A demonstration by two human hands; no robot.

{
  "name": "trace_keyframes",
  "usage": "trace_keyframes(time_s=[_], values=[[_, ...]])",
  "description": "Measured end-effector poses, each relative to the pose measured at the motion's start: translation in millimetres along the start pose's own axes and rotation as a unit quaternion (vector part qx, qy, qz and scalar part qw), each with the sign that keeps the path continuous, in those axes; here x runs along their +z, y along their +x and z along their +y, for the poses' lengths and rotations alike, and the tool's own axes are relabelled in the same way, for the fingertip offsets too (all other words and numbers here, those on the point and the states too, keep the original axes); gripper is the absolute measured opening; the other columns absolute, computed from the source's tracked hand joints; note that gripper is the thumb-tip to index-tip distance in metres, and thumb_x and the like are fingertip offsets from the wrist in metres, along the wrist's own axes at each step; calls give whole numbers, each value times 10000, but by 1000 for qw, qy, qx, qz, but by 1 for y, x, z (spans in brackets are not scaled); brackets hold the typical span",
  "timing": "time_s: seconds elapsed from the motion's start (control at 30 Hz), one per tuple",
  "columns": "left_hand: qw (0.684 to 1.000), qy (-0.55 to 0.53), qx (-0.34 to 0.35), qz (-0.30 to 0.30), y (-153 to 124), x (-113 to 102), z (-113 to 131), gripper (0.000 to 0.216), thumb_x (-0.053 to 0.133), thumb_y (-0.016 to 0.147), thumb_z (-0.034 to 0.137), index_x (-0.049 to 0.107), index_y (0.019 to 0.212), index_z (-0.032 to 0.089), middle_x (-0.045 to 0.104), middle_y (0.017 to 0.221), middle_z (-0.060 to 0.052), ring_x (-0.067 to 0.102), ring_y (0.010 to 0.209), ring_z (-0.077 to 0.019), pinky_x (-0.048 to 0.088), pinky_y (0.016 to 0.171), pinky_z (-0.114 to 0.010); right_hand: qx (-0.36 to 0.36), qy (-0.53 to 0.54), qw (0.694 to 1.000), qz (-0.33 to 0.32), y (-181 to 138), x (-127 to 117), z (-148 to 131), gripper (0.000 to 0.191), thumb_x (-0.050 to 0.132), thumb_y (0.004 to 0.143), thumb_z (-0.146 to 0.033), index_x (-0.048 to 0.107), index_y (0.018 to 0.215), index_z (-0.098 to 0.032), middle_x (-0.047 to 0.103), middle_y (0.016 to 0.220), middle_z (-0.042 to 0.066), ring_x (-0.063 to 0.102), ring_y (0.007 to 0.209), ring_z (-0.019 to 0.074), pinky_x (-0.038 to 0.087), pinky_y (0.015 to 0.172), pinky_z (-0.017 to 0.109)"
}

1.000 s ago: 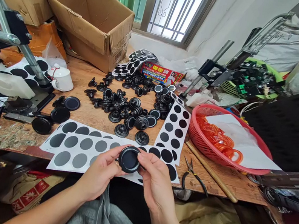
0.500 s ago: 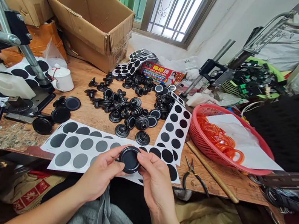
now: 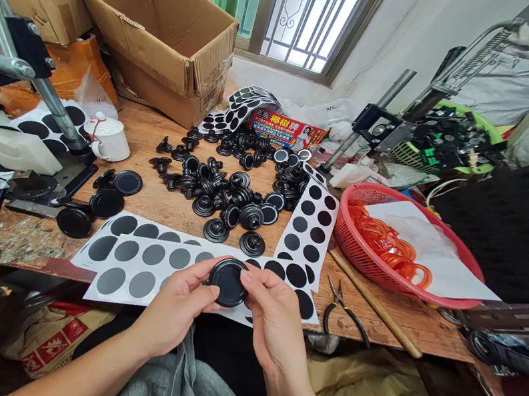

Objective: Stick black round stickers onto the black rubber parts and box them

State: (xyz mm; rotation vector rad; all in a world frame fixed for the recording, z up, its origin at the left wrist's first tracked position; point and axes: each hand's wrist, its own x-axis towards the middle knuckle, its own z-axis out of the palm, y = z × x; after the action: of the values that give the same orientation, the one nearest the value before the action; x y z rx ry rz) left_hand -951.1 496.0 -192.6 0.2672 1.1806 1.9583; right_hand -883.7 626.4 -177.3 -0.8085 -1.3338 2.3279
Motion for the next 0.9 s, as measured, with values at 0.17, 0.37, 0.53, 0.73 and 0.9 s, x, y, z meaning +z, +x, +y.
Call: trace_keyframes(time_s=[0.17,0.37,0.53,0.73,0.9], values=[[1000,-5,-3,4,0,0,1,396,634,814,198,646,1208,239,647,1218,-77,601,1051,-248,528,840,-347,-28,-40,999,10,0,-1,4,167,806,659,-324,711,686,-189,734,948,76,631,881,212,464,812,338],[1000,-21,-6,9,1,0,3,361,650,815,202,661,1175,236,658,1194,-83,622,1001,-231,537,802,-322,-141,-189,972,23,-3,-4,5,148,715,771,-365,734,747,-220,696,1048,68,620,973,234,453,880,359],[1000,-23,-1,18,1,-2,6,351,649,816,199,666,1165,226,661,1173,-83,626,956,-199,539,780,-290,-254,-299,920,13,-10,-10,5,256,515,917,-338,764,924,-278,680,1081,70,606,1034,231,437,933,367],[1000,-25,2,19,0,-3,8,342,653,813,199,672,1154,220,669,1160,-83,634,956,-196,551,774,-281,-349,-394,850,-1,-9,-25,13,276,564,872,-240,726,1074,-336,660,1163,59,571,1108,267,416,973,424],[1000,-21,11,19,0,-3,10,345,639,817,171,677,1155,229,684,1148,-74,646,952,-192,552,735,-243,-299,-389,871,-5,-8,-27,17,543,631,835,-244,506,1354,-346,658,1184,47,570,1095,255,393,989,423]])
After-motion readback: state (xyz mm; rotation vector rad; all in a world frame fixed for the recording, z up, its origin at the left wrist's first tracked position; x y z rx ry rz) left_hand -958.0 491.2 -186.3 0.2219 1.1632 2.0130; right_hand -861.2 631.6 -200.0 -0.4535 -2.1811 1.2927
